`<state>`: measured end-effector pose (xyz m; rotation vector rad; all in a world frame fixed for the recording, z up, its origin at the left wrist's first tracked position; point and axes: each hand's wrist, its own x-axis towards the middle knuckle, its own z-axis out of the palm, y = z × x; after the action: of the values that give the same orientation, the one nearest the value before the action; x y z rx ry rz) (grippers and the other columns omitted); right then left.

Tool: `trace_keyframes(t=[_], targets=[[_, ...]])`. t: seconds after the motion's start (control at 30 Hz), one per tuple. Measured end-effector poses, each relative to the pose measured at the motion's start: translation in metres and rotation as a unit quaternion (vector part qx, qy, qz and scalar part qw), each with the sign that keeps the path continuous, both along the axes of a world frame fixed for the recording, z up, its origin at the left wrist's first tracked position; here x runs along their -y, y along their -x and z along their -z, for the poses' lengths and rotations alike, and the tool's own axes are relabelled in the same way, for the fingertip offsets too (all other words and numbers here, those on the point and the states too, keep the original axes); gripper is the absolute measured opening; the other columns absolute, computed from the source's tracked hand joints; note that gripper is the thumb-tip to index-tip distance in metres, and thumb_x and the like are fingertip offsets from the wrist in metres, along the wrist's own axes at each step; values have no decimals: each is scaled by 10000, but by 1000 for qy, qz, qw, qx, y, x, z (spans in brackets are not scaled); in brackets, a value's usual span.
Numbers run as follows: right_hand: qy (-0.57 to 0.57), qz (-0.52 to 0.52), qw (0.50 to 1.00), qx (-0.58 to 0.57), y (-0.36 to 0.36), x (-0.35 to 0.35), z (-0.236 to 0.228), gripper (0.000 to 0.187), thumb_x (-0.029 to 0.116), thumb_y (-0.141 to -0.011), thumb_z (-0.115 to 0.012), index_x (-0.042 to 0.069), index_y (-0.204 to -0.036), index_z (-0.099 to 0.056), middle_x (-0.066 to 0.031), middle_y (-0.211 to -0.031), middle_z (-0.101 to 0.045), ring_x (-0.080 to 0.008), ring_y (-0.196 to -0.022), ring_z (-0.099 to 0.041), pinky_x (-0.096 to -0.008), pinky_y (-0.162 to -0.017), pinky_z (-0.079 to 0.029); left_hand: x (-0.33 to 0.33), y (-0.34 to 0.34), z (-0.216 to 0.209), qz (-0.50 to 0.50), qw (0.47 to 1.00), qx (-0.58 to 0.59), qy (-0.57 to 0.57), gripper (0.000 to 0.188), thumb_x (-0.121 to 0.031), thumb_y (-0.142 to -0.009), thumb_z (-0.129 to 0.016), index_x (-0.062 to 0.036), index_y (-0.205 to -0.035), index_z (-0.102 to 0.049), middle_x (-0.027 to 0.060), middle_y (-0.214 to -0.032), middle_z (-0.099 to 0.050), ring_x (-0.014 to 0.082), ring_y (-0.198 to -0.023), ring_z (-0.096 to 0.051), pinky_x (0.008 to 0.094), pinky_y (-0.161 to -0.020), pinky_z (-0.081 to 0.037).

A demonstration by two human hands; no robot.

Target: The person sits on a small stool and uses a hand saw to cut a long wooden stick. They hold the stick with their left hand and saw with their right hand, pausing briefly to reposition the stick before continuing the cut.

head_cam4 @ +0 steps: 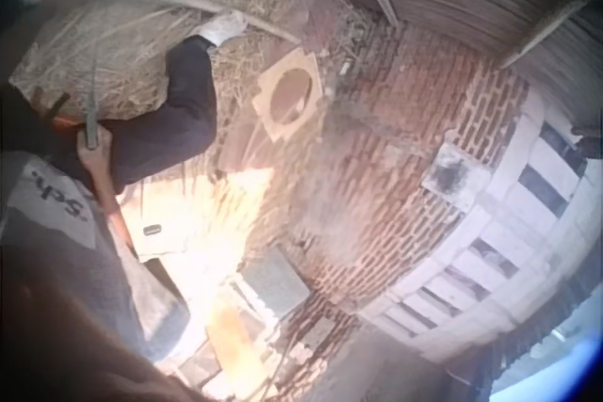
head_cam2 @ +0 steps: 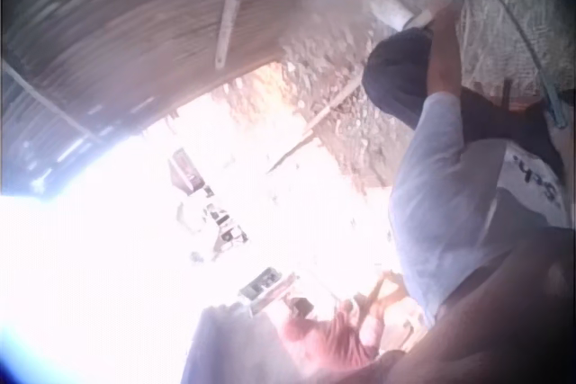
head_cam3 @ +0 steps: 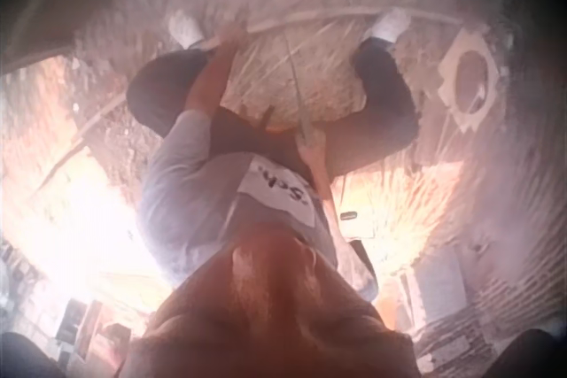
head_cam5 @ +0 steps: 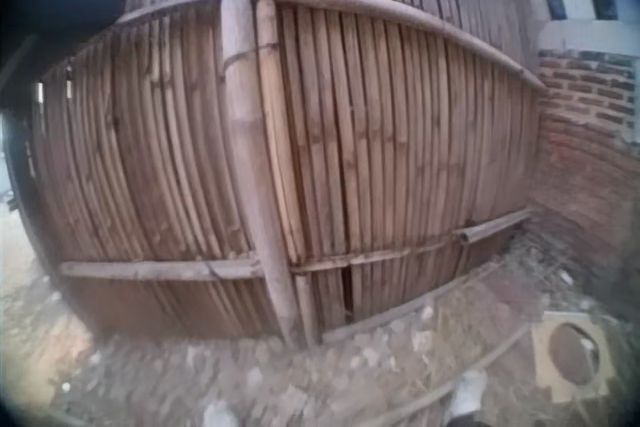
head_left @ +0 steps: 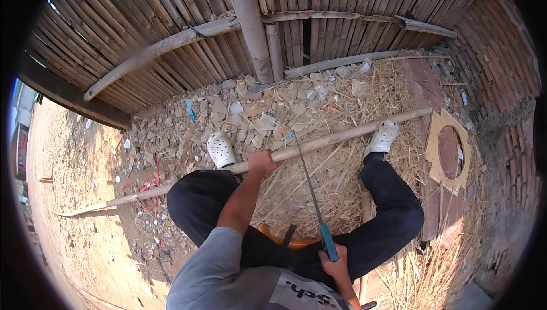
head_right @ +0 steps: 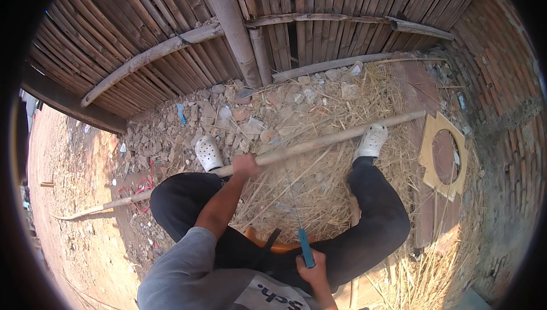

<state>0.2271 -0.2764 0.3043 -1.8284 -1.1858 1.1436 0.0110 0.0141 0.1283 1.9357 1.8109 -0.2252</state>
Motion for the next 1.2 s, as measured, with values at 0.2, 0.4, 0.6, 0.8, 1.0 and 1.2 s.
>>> trace_keyframes(t=[0.2, 0.4, 0.6, 0.8, 1.0, 1.2], targets=[[-14, 23, 998, -52, 17, -156, 86, 169, 85, -762, -624, 6, -640, -538, -26, -533, -495, -106, -494, -484, -302, -484, -388, -41, 4, 18, -8, 1000, 12, -10, 405, -298, -664, -624, -124, -1016, -720, 149, -960, -713, 310, -915, -690, 414, -817, -548], [6, -38, 999, 28, 9, -114, 60, 191, 80, -733, -642, 18, -613, -507, -42, -510, -471, -102, -491, -473, -306, -485, -399, -45, -2, 36, -11, 1000, 24, 10, 390, -289, -653, -624, -125, -994, -722, 154, -969, -712, 315, -918, -690, 422, -820, -549], [61, -88, 994, 8, 30, -70, 13, 225, 119, -716, -674, 14, -622, -498, -93, -517, -487, -136, -465, -487, -321, -490, -425, -60, 18, 24, -24, 999, -20, 30, 424, -292, -669, -630, -136, -1056, -700, 144, -1008, -709, 300, -943, -688, 414, -822, -547], [27, -81, 996, 37, 40, -35, 38, 212, 127, -713, -698, 14, -663, -526, -92, -524, -491, -130, -470, -498, -303, -490, -426, -44, 18, 19, -6, 999, -26, 27, 435, -289, -670, -622, -152, -1077, -697, 125, -1037, -708, 283, -973, -683, 393, -826, -545], [29, -46, 998, -12, -9, -9, -37, 181, 86, -714, -663, -4, -625, -534, -100, -519, -517, -163, -471, -542, -330, -499, -440, -30, 20, 5, -3, 1000, -22, 19, 430, -304, -665, -629, -152, -1060, -704, 121, -1003, -715, 283, -942, -691, 398, -818, -547], [-28, -8, 1000, -9, 41, -132, 75, 166, 107, -738, -647, -5, -656, -554, -125, -536, -535, -220, -497, -563, -346, -516, -435, -39, 21, -6, -2, 1000, 0, -8, 416, -327, -657, -641, -139, -1021, -716, 132, -969, -717, 293, -912, -696, 407, -799, -552]])
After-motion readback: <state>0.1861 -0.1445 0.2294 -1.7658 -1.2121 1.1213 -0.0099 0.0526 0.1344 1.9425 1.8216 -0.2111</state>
